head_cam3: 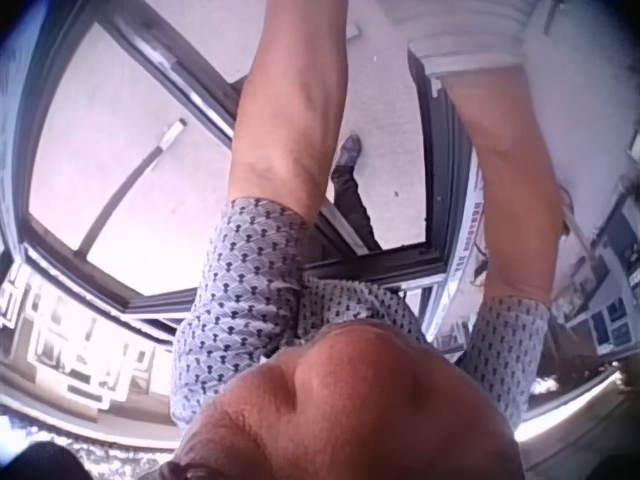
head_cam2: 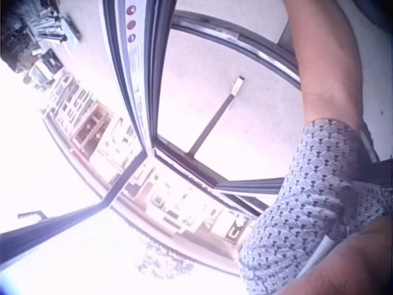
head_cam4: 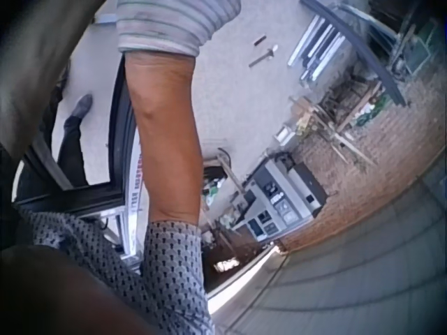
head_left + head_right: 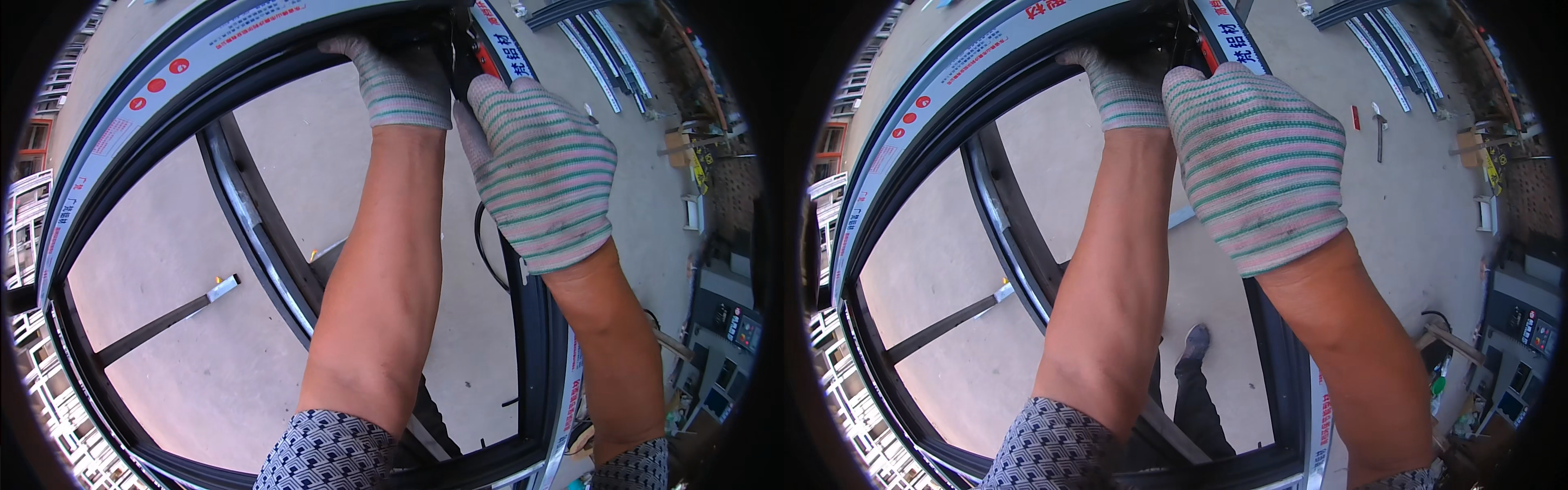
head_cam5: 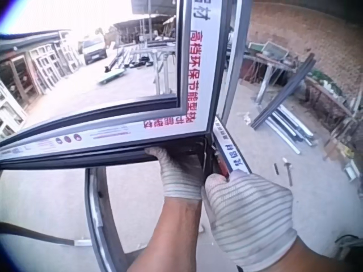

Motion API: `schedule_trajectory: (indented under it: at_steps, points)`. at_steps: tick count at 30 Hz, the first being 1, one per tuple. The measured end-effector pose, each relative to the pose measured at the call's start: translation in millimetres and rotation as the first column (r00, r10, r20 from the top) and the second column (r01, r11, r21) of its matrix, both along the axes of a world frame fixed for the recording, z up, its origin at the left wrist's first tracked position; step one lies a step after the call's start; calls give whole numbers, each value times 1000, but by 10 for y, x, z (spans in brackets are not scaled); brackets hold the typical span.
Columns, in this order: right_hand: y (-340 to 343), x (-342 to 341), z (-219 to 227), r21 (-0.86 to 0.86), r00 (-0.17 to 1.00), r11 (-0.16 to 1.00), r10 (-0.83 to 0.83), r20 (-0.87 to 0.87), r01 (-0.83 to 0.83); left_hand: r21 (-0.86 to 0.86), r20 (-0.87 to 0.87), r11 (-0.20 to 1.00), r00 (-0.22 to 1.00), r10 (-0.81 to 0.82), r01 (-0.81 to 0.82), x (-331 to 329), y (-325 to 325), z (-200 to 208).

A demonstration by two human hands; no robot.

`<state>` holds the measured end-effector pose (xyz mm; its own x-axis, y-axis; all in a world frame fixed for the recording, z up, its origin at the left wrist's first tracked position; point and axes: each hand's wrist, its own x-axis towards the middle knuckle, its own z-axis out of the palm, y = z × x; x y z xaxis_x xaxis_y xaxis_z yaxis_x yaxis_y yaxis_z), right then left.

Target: The person installs a black rubber seal into the groove of a large metal window frame. They press the seal along the curved top and straight sides, then rotate the frame to continue fitting the seal along the remaining edges.

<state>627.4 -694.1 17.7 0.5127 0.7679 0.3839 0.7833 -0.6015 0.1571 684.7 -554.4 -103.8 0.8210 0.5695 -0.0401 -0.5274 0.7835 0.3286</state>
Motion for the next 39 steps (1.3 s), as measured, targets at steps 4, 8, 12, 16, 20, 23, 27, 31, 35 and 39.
schedule_trajectory:
  at_steps: [4, 8, 12, 16, 20, 23, 27, 31, 35, 39]
  points:
    - [-25, -8, 86, 6, 1000, 1000, -22, 8, 22, 4, -38, 998, 997, 60, -60, 95, -178, 77]
    - [-34, 0, 65, 38, 1000, 999, -3, -10, 3, -38, -30, 999, 999, 23, -25, 137, -195, 17]
    - [-68, 15, 32, 65, 1000, 998, -1, -13, 2, -71, -17, 997, 1000, -23, 22, 174, -225, -21]
    - [-17, -21, 63, 10, 999, 1000, -24, -21, 24, -32, -120, 999, 992, -42, 39, 246, -230, -70]
    - [-25, -2, 59, 48, 999, 999, -6, -48, 8, 30, -317, 998, 948, -38, 50, 292, -248, -101]
    - [15, -42, 108, 79, 992, 995, -44, -117, 54, 68, -332, 998, 943, 24, -1, 289, -295, -46]
    - [1, 14, -8, 98, 997, 995, 24, -71, -17, 136, -336, 991, 940, 52, -6, 246, -256, -94]
    - [-29, 17, 22, 57, 1000, 998, 8, -15, -7, 130, -165, 992, 986, 20, 1, 164, -310, -5]
    - [11, 23, 31, 30, 1000, 999, -12, 19, 12, 175, -212, 984, 977, 25, 13, 42, -330, 106]
    - [-16, 4, 17, 38, 999, 999, -32, 24, 31, 140, -367, 987, 930, -23, 79, 3, -336, 213]
